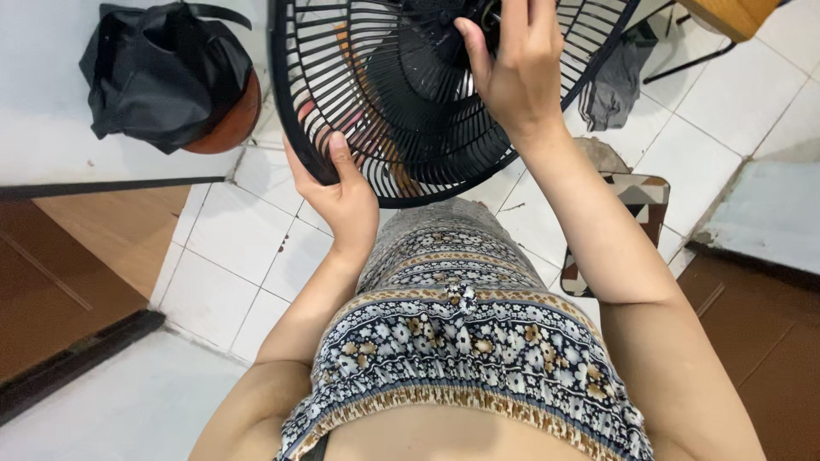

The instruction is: The person disassembles a standing fan by removing the front grille and wiping the motor housing with a cloth. They then reattach the front grille and install a purple fan blade onto the motor shaft.

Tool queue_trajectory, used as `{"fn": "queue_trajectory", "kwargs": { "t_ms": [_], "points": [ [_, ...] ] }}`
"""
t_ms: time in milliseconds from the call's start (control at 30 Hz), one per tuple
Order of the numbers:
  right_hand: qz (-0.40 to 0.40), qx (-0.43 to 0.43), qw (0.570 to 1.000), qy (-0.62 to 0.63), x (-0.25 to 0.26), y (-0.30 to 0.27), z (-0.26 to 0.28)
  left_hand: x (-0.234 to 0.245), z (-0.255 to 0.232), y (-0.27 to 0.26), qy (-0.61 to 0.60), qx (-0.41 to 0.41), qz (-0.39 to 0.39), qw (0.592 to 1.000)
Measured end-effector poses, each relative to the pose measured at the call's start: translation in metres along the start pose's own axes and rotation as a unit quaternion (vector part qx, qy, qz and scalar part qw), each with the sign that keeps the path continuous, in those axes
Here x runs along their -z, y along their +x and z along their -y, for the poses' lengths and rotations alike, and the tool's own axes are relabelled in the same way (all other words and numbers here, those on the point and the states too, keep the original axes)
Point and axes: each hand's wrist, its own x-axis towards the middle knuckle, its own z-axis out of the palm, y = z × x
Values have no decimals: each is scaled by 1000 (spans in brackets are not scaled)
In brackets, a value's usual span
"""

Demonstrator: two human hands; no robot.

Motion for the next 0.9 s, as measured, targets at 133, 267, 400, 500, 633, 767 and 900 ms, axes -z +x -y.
{"fn": "queue_trajectory", "kwargs": {
  "t_ms": [133,267,400,500,633,767,900],
  "points": [
    [28,-40,999,23,12,1,7,-1,-4,2,-8,9,-1,1000],
    [30,-47,991,124,35,-3,14,-3,-12,-1,16,-34,10,999],
    [26,-39,989,143,60,-13,11,2,-23,-7,122,-139,0,983],
    [48,-17,994,102,85,-22,-1,-2,-33,-20,179,-145,-19,973],
    [91,-12,992,87,106,-33,-20,-15,-38,-25,143,-145,-10,979],
    [94,42,991,90,126,-42,-35,-32,-48,-45,238,-222,-58,944],
    [106,120,984,77,148,-45,-48,-74,-62,-71,231,-274,-84,930]
  ]
}}
